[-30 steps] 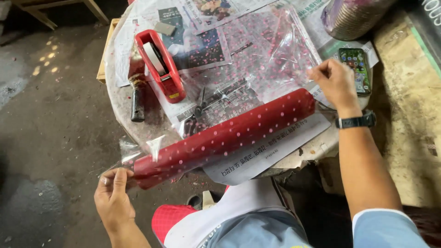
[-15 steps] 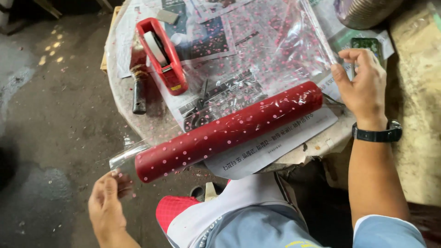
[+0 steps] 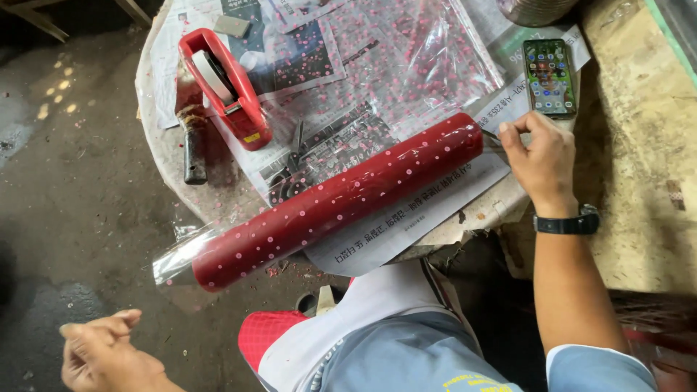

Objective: Wrapping a large red cylindrical food package in clear plastic film, securing it with tape, and finishing the ends with a tool.

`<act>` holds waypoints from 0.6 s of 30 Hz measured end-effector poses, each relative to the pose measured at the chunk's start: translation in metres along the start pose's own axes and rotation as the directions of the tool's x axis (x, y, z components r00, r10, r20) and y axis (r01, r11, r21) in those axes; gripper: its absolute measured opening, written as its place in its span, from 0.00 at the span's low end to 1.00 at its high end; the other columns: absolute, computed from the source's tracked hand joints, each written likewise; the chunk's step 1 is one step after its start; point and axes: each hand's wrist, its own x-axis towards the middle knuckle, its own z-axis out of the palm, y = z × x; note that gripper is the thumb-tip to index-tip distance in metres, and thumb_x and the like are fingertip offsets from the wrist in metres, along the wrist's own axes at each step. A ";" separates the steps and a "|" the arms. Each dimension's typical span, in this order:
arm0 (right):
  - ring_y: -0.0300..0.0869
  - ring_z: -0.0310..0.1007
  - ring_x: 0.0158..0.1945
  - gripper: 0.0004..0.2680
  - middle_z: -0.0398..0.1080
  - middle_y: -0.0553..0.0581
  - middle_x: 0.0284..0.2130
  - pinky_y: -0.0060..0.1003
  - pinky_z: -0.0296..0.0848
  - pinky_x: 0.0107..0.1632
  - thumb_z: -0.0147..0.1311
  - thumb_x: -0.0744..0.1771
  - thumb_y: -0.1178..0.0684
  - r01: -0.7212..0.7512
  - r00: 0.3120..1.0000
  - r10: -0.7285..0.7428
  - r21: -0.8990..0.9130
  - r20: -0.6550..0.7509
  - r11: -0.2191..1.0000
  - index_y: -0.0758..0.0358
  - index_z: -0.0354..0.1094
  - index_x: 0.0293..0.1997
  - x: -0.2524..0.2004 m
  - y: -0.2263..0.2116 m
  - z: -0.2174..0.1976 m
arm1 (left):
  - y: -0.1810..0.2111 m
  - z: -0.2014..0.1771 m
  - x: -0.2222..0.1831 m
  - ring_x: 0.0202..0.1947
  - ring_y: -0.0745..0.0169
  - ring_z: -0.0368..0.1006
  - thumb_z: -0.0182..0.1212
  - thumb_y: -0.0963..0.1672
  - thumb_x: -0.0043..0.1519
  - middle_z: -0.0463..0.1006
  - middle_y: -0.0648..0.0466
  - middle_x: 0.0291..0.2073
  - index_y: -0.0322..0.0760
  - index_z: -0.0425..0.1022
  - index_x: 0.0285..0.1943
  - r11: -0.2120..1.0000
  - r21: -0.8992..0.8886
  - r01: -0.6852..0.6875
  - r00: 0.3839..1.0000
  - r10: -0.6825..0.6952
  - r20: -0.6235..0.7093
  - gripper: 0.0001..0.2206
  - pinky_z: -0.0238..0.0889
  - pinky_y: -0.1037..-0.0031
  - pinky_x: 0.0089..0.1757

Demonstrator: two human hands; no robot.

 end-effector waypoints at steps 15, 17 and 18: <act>0.41 0.66 0.33 0.19 0.69 0.52 0.32 0.33 0.60 0.30 0.38 0.64 0.36 -0.216 0.968 0.160 0.323 0.192 0.921 0.63 0.65 0.41 -0.010 -0.015 0.011 | 0.032 0.004 -0.040 0.31 0.65 0.69 0.48 0.48 0.70 0.71 0.49 0.36 0.33 0.61 0.43 0.985 0.164 -0.050 0.991 0.028 0.132 0.13 0.65 0.83 0.35; 0.39 0.66 0.39 0.16 0.69 0.49 0.35 0.32 0.62 0.36 0.40 0.64 0.38 -0.261 0.957 0.187 0.379 0.221 0.888 0.59 0.66 0.41 -0.009 -0.018 0.008 | 0.038 0.004 -0.043 0.33 0.67 0.70 0.45 0.47 0.70 0.70 0.52 0.36 0.35 0.60 0.43 0.979 0.203 -0.015 0.994 -0.007 0.112 0.10 0.65 0.84 0.37; 0.39 0.66 0.39 0.16 0.69 0.49 0.35 0.32 0.62 0.36 0.40 0.64 0.38 -0.258 0.957 0.182 0.380 0.224 0.888 0.59 0.66 0.41 -0.010 -0.011 0.010 | 0.033 0.006 -0.042 0.33 0.67 0.70 0.45 0.47 0.70 0.70 0.52 0.36 0.35 0.60 0.43 0.979 0.204 -0.014 0.994 -0.008 0.106 0.10 0.65 0.84 0.37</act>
